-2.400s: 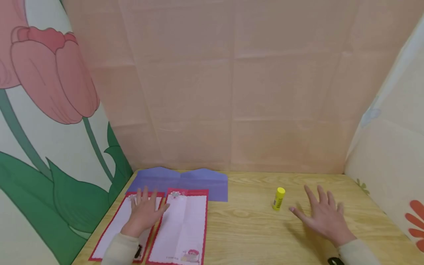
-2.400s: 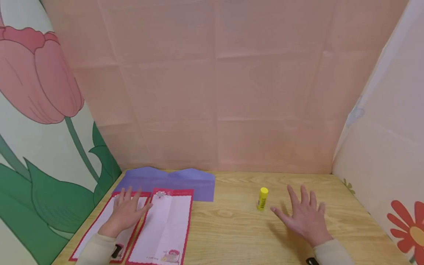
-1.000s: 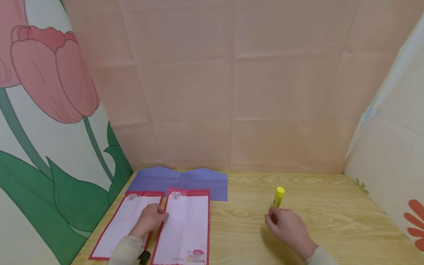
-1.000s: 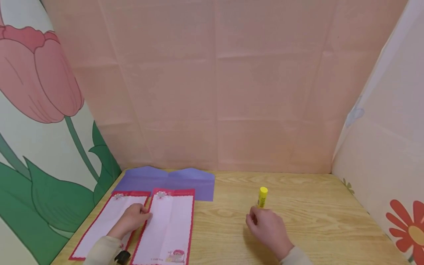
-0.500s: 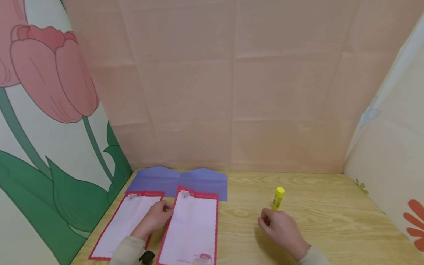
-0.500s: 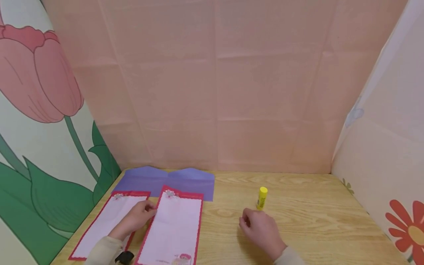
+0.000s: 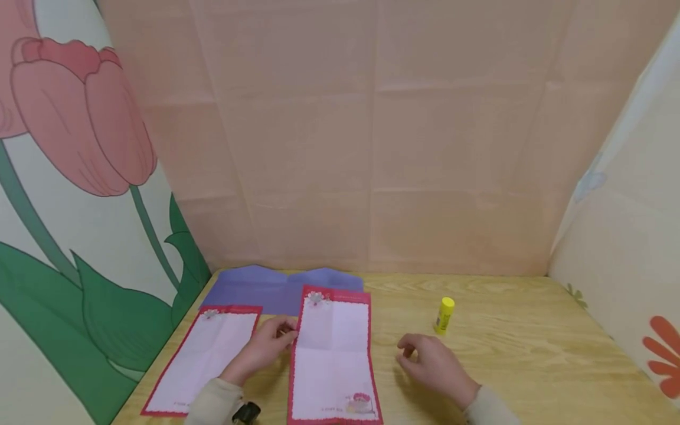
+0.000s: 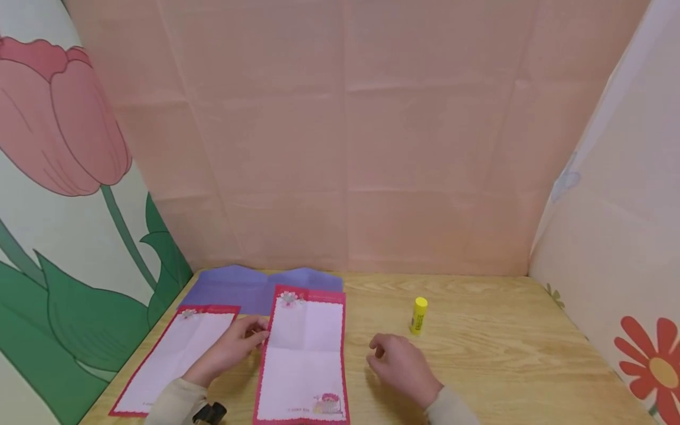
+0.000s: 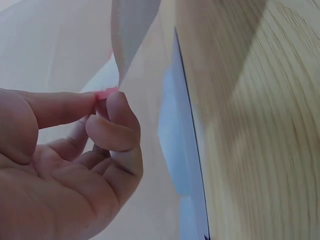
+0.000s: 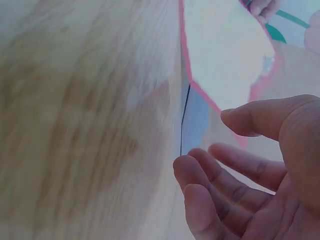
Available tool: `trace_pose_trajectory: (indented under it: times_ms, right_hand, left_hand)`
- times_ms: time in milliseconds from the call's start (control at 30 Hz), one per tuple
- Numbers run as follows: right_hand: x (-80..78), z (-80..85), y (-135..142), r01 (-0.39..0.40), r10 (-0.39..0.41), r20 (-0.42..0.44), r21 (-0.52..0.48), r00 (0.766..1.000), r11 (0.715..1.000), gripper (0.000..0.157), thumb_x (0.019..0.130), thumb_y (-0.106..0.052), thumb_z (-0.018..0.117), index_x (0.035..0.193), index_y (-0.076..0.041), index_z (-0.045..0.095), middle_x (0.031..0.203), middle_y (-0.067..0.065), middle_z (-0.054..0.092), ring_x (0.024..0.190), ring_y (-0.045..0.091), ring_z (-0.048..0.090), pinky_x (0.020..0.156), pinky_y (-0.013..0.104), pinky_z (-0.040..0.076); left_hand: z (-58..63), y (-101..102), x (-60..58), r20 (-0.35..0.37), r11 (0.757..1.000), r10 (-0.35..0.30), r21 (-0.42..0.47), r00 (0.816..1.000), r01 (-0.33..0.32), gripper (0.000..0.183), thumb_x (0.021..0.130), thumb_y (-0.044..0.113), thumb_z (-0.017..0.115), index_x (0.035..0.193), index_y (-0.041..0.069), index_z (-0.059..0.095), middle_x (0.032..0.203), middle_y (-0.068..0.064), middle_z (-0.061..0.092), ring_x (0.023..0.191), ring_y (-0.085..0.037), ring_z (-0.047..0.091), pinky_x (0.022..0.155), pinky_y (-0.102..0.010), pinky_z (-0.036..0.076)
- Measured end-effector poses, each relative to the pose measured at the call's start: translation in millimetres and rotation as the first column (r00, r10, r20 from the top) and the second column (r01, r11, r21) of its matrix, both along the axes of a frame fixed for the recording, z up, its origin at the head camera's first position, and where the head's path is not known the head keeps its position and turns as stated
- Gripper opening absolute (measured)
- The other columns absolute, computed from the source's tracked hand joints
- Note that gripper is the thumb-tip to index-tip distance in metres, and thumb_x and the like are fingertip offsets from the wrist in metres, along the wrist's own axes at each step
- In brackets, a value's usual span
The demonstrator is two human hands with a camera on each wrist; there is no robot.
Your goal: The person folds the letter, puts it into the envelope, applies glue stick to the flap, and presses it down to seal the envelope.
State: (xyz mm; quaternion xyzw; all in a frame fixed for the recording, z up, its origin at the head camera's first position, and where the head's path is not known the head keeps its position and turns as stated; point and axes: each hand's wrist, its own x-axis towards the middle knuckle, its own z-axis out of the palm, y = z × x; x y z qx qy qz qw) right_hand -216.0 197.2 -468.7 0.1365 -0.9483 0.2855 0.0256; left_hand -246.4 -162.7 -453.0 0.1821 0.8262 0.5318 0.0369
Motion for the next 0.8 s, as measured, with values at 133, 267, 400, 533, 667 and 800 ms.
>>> trace_pose_trajectory:
  times_ms: [133, 267, 400, 533, 667, 800]
  right_hand:
    - [-5.5, -2.5, -4.2, 0.012, -0.01, 0.024, -0.057, 1.0, 0.998, 0.026, 0.088, -0.018, 0.074, 0.11, -0.005, 0.069, 0.091, 0.001, 0.07, 0.058, 0.005, 0.052, 0.053, 0.023, 0.047]
    - [-8.6, -6.3, -4.9, 0.021, -0.014, 0.06, -0.126, 0.998, 0.992, 0.035, 0.089, -0.02, 0.074, 0.119, -0.003, 0.065, 0.095, 0.004, 0.071, 0.067, 0.009, 0.058, 0.058, 0.024, 0.05]
    - [-10.0, -6.9, -3.9, 0.021, 0.003, 0.099, -0.243, 0.995, 0.97, 0.036, 0.09, -0.024, 0.075, 0.118, -0.004, 0.064, 0.094, 0.002, 0.071, 0.073, 0.013, 0.061, 0.062, 0.024, 0.052]
    - [-12.2, -3.2, -1.2, 0.001, 0.035, 0.11, -0.319, 0.993, 0.948, 0.021, 0.093, -0.026, 0.071, 0.103, -0.008, 0.068, 0.086, -0.002, 0.069, 0.076, 0.014, 0.059, 0.064, 0.024, 0.051]
    - [-14.0, 1.2, 1.8, -0.003, 0.047, 0.109, -0.375, 0.993, 0.927, 0.013, 0.098, -0.023, 0.065, 0.093, -0.011, 0.066, 0.082, -0.002, 0.068, 0.074, 0.015, 0.058, 0.063, 0.025, 0.051]
    - [-13.1, 3.5, 4.3, 0.003, 0.047, 0.099, -0.454, 0.994, 0.891, 0.012, 0.099, -0.018, 0.064, 0.098, -0.006, 0.064, 0.081, 0.003, 0.067, 0.071, 0.014, 0.058, 0.062, 0.026, 0.052]
  left_hand:
    - [3.3, 8.5, 0.7, -0.005, 0.999, -0.036, 0.015, 0.999, 0.036, 0.007, 0.099, 0.005, 0.059, 0.1, -0.002, 0.059, 0.09, -0.011, 0.061, 0.074, -0.022, 0.06, 0.068, -0.037, 0.055]
    - [5.2, 14.6, 1.7, 0.016, 0.997, -0.069, 0.031, 0.997, 0.069, 0.009, 0.101, 0.008, 0.058, 0.1, 0.0, 0.059, 0.087, -0.012, 0.06, 0.075, -0.023, 0.059, 0.058, -0.029, 0.049]
    - [6.9, 20.7, 2.3, 0.051, 0.994, -0.092, 0.07, 0.994, 0.088, 0.012, 0.101, 0.013, 0.059, 0.1, 0.001, 0.058, 0.087, -0.012, 0.061, 0.076, -0.025, 0.059, 0.053, -0.027, 0.045]
    - [8.3, 27.6, 1.9, 0.052, 0.991, -0.111, 0.087, 0.992, 0.106, 0.014, 0.101, 0.015, 0.059, 0.101, 0.001, 0.059, 0.089, -0.011, 0.062, 0.077, -0.023, 0.06, 0.055, -0.03, 0.049]
    - [10.5, 32.1, 2.5, 0.056, 0.99, -0.111, 0.099, 0.992, 0.105, 0.013, 0.102, 0.015, 0.059, 0.102, 0.002, 0.06, 0.093, -0.012, 0.063, 0.079, -0.019, 0.06, 0.057, -0.032, 0.051]
    - [11.2, 34.4, 2.4, 0.092, 0.988, -0.084, 0.139, 0.992, 0.071, 0.012, 0.103, 0.013, 0.055, 0.107, 0.002, 0.06, 0.101, -0.013, 0.063, 0.085, -0.021, 0.061, 0.06, -0.034, 0.052]
